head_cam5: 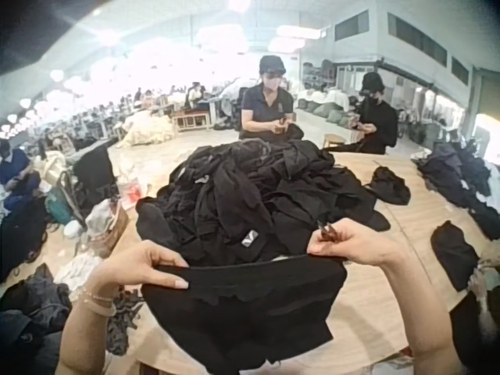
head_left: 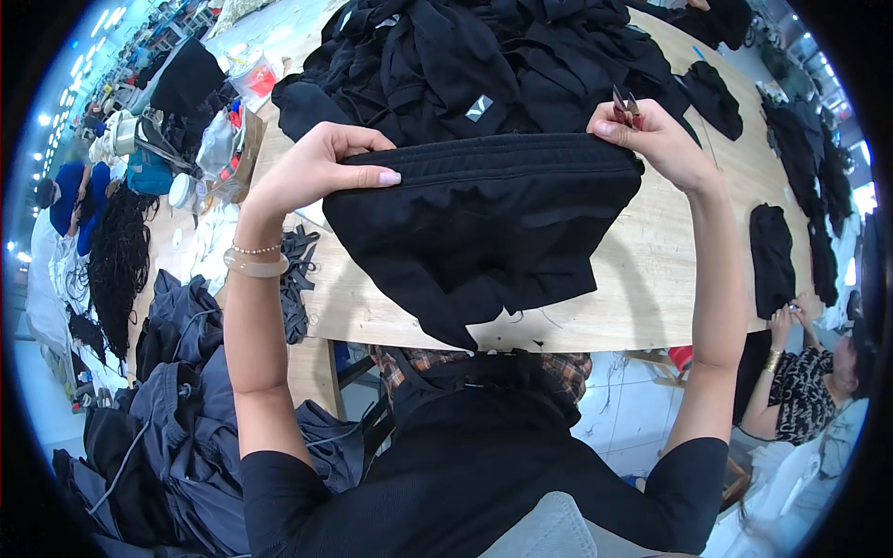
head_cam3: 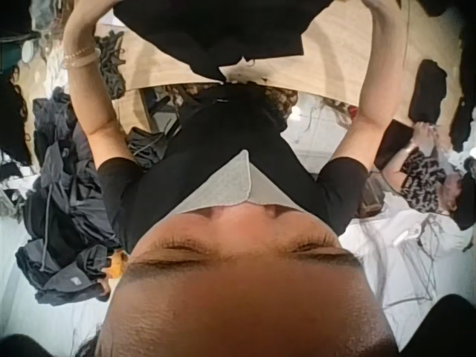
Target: The person uses small scissors to trim loose threads and fabric edges from black garments. They handle the items one at a time, picking them up from a pile, cutting specific areas, and placing them back on the table.
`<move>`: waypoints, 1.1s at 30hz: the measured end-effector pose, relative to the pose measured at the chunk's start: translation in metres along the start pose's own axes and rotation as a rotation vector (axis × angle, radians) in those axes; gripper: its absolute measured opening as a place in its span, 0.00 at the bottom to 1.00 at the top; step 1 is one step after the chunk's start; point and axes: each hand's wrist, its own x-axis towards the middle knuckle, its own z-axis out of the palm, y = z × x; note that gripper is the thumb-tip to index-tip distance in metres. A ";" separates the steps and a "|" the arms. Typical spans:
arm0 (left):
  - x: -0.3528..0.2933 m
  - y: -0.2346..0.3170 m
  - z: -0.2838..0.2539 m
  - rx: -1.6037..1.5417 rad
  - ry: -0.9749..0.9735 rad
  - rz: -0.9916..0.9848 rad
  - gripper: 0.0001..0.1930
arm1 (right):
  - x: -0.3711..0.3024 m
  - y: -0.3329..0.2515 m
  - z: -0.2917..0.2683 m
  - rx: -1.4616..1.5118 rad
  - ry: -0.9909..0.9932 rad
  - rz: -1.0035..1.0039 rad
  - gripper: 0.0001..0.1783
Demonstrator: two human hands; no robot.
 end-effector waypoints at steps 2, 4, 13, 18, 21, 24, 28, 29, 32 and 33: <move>0.003 -0.005 -0.001 0.012 -0.014 0.022 0.13 | 0.002 0.007 0.000 0.008 -0.001 0.014 0.14; 0.004 -0.008 -0.003 0.012 -0.019 0.011 0.13 | 0.004 0.010 0.002 0.017 -0.006 0.013 0.13; 0.012 -0.035 0.003 0.082 0.103 0.029 0.14 | 0.013 0.032 0.017 0.037 0.016 -0.055 0.12; 0.023 -0.054 0.009 0.200 0.213 0.055 0.10 | 0.019 0.054 0.028 0.016 0.080 -0.059 0.13; 0.021 -0.068 0.042 0.611 0.535 0.255 0.09 | 0.009 0.044 0.048 -0.305 0.241 -0.024 0.06; -0.002 -0.099 0.114 1.067 0.737 0.298 0.10 | -0.023 0.076 0.095 -0.723 0.460 -0.361 0.09; -0.028 -0.183 0.180 1.067 0.521 0.024 0.22 | -0.074 0.142 0.182 -0.713 0.354 -0.175 0.21; -0.031 -0.179 0.188 1.056 0.533 -0.015 0.25 | -0.081 0.145 0.194 -0.685 0.350 -0.107 0.22; -0.022 -0.141 0.205 0.916 0.626 -0.035 0.28 | -0.081 0.136 0.204 -0.587 0.464 -0.075 0.21; -0.016 -0.135 0.209 0.807 0.632 0.040 0.28 | -0.074 0.127 0.205 -0.524 0.505 -0.044 0.22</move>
